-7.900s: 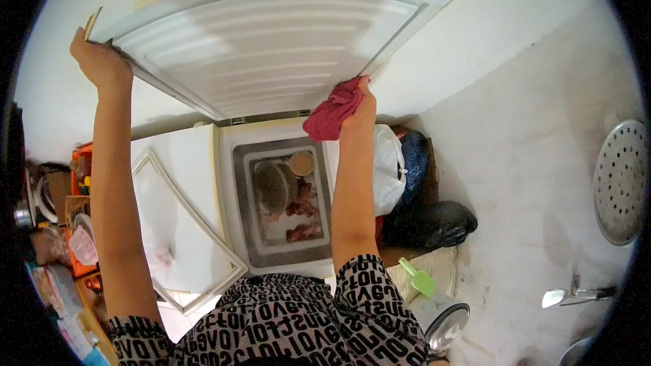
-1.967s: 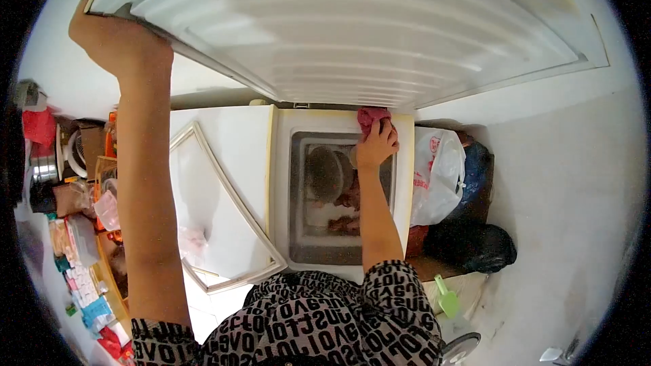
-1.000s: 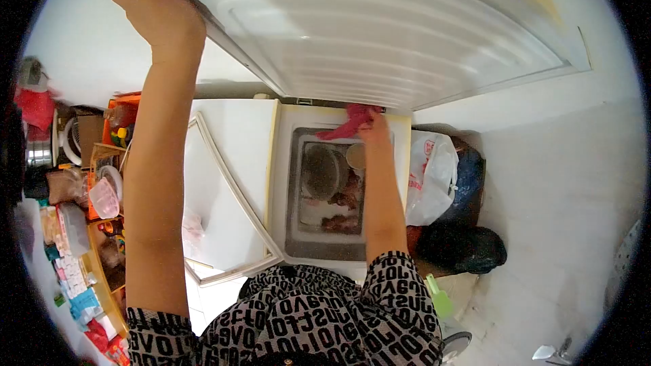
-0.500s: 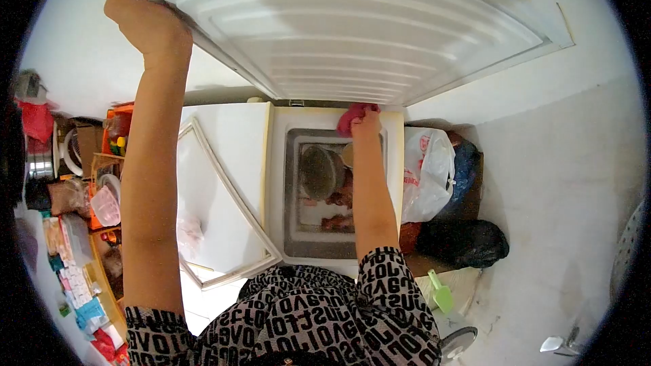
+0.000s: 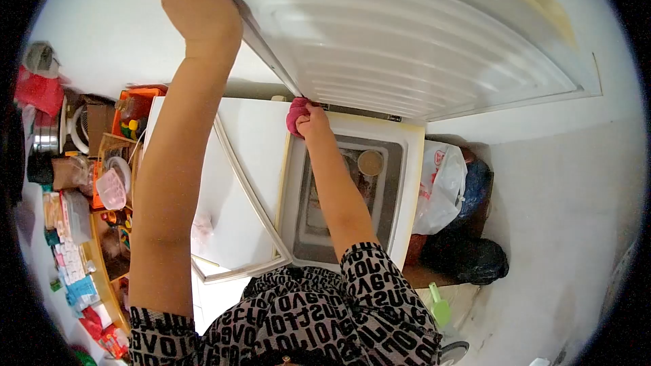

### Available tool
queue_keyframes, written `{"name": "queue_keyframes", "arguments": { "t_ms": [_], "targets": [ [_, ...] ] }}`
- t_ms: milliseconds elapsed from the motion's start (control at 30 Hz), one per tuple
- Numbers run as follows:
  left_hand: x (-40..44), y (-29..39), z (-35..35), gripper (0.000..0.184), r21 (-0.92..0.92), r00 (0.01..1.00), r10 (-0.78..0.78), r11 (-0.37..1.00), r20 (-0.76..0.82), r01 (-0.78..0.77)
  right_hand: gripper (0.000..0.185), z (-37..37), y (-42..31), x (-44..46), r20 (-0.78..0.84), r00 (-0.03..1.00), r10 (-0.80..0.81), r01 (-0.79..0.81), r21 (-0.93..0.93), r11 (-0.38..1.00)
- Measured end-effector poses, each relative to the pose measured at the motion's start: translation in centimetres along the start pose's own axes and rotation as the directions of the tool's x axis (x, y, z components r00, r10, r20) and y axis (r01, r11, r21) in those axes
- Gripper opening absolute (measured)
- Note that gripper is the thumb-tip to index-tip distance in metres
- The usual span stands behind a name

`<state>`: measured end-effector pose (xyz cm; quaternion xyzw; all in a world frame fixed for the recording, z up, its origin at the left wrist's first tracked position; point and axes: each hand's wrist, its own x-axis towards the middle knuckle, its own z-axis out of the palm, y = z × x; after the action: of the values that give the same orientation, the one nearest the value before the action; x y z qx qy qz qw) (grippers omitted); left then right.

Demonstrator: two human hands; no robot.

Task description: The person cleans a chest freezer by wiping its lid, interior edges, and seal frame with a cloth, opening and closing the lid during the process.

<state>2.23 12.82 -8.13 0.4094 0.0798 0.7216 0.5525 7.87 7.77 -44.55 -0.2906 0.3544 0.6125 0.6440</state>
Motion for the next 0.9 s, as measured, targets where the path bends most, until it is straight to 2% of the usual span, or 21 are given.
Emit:
{"name": "queue_keyframes", "arguments": {
  "t_ms": [33,67,100,133,167,233,267,300,333,367,400,433,467,500,567,633,767,800,833,867,900],
  "targets": [
    [0.1,-0.2,-0.4,0.037,-0.005,1.0,0.007,1.0,-0.003,-0.007,0.014,1.1,-0.2,-2.0,0.003,1.0,-0.004,0.004,-0.008,1.0],
    [0.1,-0.3,-1.6,0.036,0.589,0.93,0.337,0.726,0.144,-0.354,0.014,2.1,0.8,-3.2,0.021,0.994,0.109,-0.11,0.048,0.993],
    [0.3,-1.1,-2.3,0.037,0.849,0.776,0.454,0.077,0.437,-0.523,0.015,2.4,0.8,-3.7,0.039,0.979,0.202,-0.206,0.118,0.971],
    [0.7,-1.6,-2.2,0.045,0.813,0.718,0.526,0.084,0.456,-0.577,0.016,2.8,1.3,-4.1,0.084,0.963,0.254,-0.267,0.221,0.938],
    [0.7,-1.3,-2.3,0.045,0.81,0.708,0.539,0.078,0.457,-0.582,0.016,3.4,1.7,-4.9,0.096,0.962,0.254,-0.269,0.209,0.94],
    [0.4,-1.2,-2.1,0.044,0.795,0.753,0.452,0.14,0.479,-0.59,0.018,5.1,2.3,-8.9,0.145,0.953,0.266,-0.297,0.272,0.915],
    [0.2,-0.4,-1.1,0.045,0.658,0.909,0.29,0.626,0.301,-0.418,0.018,5.7,2.5,-10.7,0.237,0.927,0.291,-0.354,0.293,0.888],
    [0.0,0.4,-0.1,0.046,0.331,0.99,0.104,0.935,0.099,-0.131,0.018,6.4,2.6,-12.0,0.24,0.926,0.29,-0.354,0.291,0.889],
    [0.2,-0.1,-1.0,0.044,0.642,0.912,0.323,0.649,0.254,-0.409,0.017,7.1,2.8,-13.5,0.311,0.906,0.287,-0.363,0.222,0.905],
    [0.2,-0.3,-1.2,0.043,0.778,0.767,0.439,0.206,0.468,-0.593,0.016,7.8,2.7,-15.6,0.388,0.879,0.277,-0.356,0.149,0.922],
    [0.3,-0.7,-1.6,0.043,0.776,0.765,0.443,0.207,0.468,-0.595,0.013,8.4,3.2,-17.3,0.458,0.847,0.271,-0.366,0.132,0.921],
    [0.4,-1.1,-1.6,0.043,0.773,0.722,0.483,0.134,0.496,-0.62,0.013,9.1,3.3,-19.6,0.46,0.848,0.262,-0.357,0.132,0.925],
    [0.4,-0.9,-1.2,0.043,0.763,0.669,0.527,0.058,0.524,-0.643,0.014,10.2,3.6,-22.5,0.547,0.797,0.258,-0.369,0.102,0.924],
    [0.4,-0.6,-1.3,0.043,0.762,0.667,0.53,0.059,0.524,-0.645,0.016,10.9,3.9,-24.4,0.621,0.739,0.261,-0.388,0.074,0.919],
    [0.8,0.1,-1.2,0.045,0.796,0.88,0.304,0.388,0.365,-0.465,0.016,12.1,4.1,-25.9,0.636,0.732,0.243,-0.321,0.007,0.947],
    [0.7,-0.7,-1.9,0.047,0.794,0.864,0.33,0.363,0.38,-0.488,0.014,12.2,4.4,-26.3,0.582,0.8,0.149,-0.197,0.02,0.98],
    [0.5,-1.3,-2.7,0.05,0.812,0.854,0.326,0.301,0.406,-0.501,0.01,10.7,4.8,-22.1,0.573,0.816,0.07,-0.142,0.082,0.987],
    [0.5,-1.3,-2.7,0.05,0.811,0.853,0.327,0.301,0.407,-0.502,0.009,10.3,4.6,-21.6,0.479,0.877,0.035,-0.072,0.06,0.996],
    [0.7,-1.5,-2.8,0.052,0.787,0.799,0.376,0.23,0.47,-0.572,0.008,9.9,4.4,-20.6,0.38,0.925,-0.005,-0.007,0.03,1.0],
    [0.9,-1.8,-2.9,0.053,0.757,0.736,0.419,0.155,0.532,-0.635,0.01,9.2,4.1,-17.8,0.303,0.953,0.001,-0.033,0.099,0.994],
    [0.9,-1.9,-3.0,0.053,0.757,0.736,0.417,0.153,0.533,-0.635,0.01,8.8,3.8,-16.3,0.303,0.953,0.004,-0.036,0.1,0.994]
  ]
}}
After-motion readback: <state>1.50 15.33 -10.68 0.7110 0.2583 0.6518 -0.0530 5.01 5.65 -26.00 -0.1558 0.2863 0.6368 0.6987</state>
